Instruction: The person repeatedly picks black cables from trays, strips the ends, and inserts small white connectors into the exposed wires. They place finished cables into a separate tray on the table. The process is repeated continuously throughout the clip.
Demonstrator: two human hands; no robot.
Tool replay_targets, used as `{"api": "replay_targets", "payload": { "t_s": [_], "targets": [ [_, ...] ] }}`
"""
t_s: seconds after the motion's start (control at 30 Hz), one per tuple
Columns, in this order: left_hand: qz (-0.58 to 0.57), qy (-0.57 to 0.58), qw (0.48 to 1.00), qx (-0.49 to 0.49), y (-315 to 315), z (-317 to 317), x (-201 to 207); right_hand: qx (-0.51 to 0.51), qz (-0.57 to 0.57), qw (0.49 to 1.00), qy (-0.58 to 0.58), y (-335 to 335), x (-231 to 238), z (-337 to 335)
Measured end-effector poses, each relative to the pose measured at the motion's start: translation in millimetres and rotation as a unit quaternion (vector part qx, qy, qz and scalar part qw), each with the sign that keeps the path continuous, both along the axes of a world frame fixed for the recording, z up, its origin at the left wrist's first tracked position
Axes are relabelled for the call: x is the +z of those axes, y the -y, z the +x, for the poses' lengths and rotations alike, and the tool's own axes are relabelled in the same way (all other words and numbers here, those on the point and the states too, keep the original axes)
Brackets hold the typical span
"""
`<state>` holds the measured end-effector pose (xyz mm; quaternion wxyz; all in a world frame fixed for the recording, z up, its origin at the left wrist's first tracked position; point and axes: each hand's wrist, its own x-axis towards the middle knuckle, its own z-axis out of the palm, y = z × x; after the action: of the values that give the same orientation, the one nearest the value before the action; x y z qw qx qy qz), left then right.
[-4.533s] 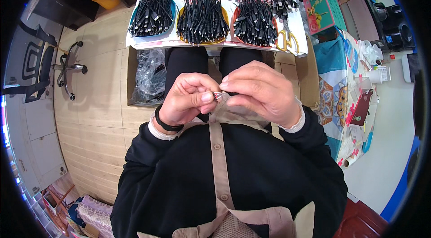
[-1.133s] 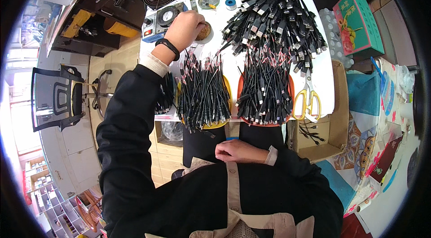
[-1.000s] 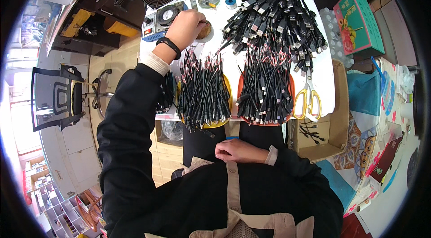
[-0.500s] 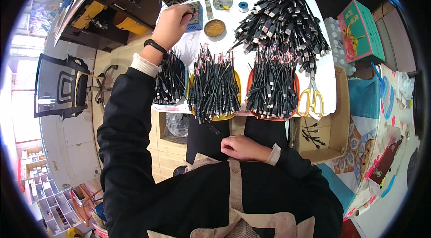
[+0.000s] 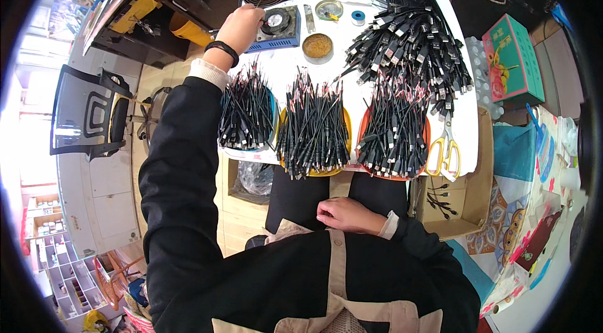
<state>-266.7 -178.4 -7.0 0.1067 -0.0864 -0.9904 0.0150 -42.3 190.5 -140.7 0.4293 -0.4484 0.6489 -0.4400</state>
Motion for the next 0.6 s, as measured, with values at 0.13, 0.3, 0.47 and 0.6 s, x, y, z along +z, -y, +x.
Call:
{"api": "replay_targets", "payload": {
  "t_s": [0.13, 0.3, 0.47, 0.6],
  "targets": [
    [-0.015, 0.013, 1.000, -0.002, -2.3, -4.6, -0.8, 0.003, 0.008, 1.000, 0.013, 0.0, 1.2, -1.6],
    [-0.061, 0.021, 0.998, -0.003, -4.7, -8.6, 1.1, 0.007, 0.012, 1.000, 0.017, 0.7, 2.2, -3.4],
    [-0.078, 0.027, 0.997, 0.004, -5.0, -12.0, -2.6, 0.007, 0.010, 1.000, 0.018, 1.4, 3.4, -3.6],
    [-0.060, 0.007, 0.998, 0.008, -6.7, -10.0, -2.8, -0.004, 0.013, 1.000, 0.013, -0.7, 0.6, -1.3]
  ]
}}
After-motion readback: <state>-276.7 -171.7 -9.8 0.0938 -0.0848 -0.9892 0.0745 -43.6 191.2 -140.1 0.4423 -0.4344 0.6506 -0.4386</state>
